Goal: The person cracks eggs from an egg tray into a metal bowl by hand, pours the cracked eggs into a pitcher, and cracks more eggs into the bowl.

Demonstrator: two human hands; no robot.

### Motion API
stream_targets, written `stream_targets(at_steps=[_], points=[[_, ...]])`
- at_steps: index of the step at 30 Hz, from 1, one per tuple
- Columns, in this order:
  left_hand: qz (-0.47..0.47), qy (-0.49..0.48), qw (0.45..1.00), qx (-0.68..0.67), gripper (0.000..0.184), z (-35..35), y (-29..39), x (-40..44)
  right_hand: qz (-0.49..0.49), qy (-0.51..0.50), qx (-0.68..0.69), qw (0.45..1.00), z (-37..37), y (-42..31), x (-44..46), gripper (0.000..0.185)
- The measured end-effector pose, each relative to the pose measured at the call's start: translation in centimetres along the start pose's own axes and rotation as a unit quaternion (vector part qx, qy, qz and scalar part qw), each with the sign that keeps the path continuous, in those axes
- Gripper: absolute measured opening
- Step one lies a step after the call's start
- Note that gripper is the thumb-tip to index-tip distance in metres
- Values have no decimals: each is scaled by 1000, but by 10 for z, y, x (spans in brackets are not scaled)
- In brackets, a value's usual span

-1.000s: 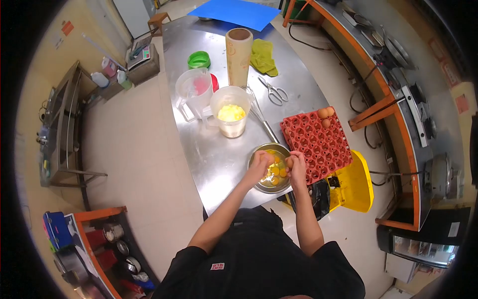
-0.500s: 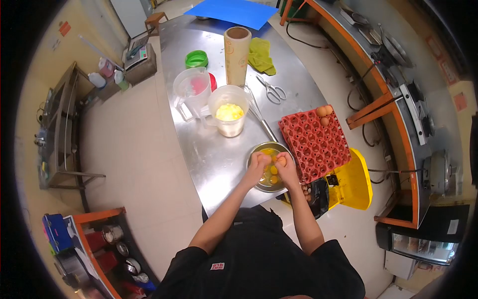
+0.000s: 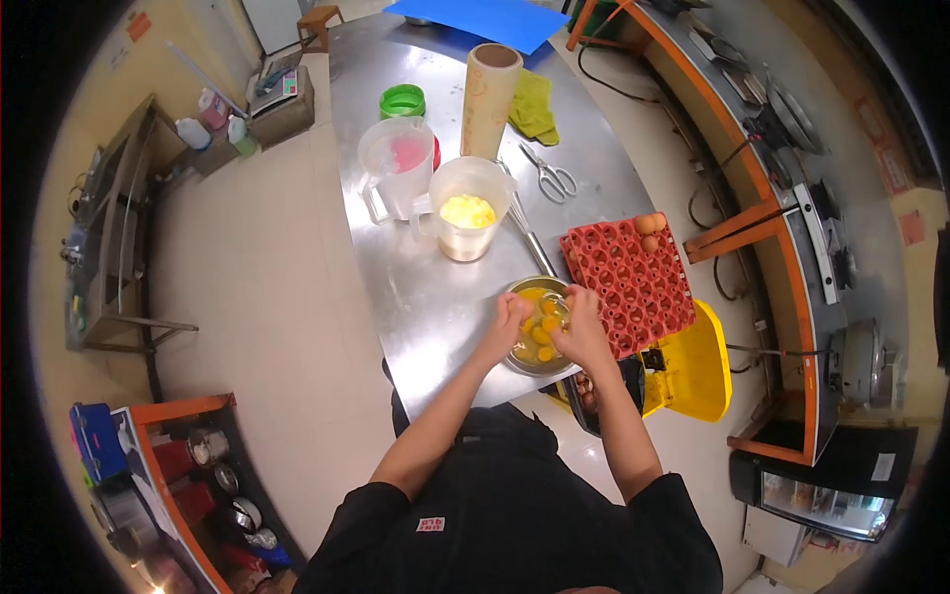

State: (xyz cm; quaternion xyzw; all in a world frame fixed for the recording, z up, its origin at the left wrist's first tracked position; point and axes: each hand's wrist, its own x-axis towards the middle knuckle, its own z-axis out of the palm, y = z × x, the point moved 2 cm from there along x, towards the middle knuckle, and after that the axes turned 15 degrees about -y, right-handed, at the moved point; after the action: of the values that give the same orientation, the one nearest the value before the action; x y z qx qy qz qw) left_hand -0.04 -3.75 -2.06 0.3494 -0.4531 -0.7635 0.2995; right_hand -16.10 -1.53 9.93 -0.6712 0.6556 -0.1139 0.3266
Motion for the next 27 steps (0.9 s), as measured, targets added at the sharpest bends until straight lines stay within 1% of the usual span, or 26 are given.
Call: stream_targets(at_steps=[1,4,5,6,7,8,9,10,11,14,15,18,20,22,25,27], points=[[-4,0,1000,7,39,2,4,0,-7,-11,29,999,11,7,8,57],[-20,0,1000,20,39,6,13,-5,22,-57,3,998,13,25,13,45],[-23,1,999,24,39,6,17,-7,6,-13,-1,1000,1,31,2,33],[-26,2,999,28,39,4,19,-7,5,-15,-11,1000,-13,39,-10,34],[-25,4,1000,9,39,1,9,-3,26,-12,1,1000,-31,41,-30,37],[-27,4,1000,4,39,2,6,-5,25,0,-43,999,-49,44,-51,40],[-24,3,1000,0,39,2,5,-5,48,-24,-65,996,-63,59,-70,41],[-19,0,1000,-3,39,1,8,-2,118,-69,-36,990,-80,61,-90,47],[-22,-1,1000,-5,39,4,16,-4,147,-103,-22,984,-93,71,-108,54],[-6,-3,1000,-8,38,4,10,0,221,-77,-62,970,-119,108,-129,61],[-21,-6,1000,-19,36,4,7,-1,197,-52,-68,977,-129,119,-122,57],[-37,-21,999,-22,36,4,10,-3,158,16,68,985,-156,139,-64,51],[-18,-13,1000,-22,35,5,7,0,142,97,31,985,-160,155,-10,44],[-14,-10,1000,-11,35,4,6,-2,94,193,-71,974,-155,162,40,44],[-19,-4,999,31,37,0,3,-2,107,172,-89,975,-141,178,93,46],[-10,8,998,56,38,-1,-4,2,112,176,-102,973,-131,184,104,47]])
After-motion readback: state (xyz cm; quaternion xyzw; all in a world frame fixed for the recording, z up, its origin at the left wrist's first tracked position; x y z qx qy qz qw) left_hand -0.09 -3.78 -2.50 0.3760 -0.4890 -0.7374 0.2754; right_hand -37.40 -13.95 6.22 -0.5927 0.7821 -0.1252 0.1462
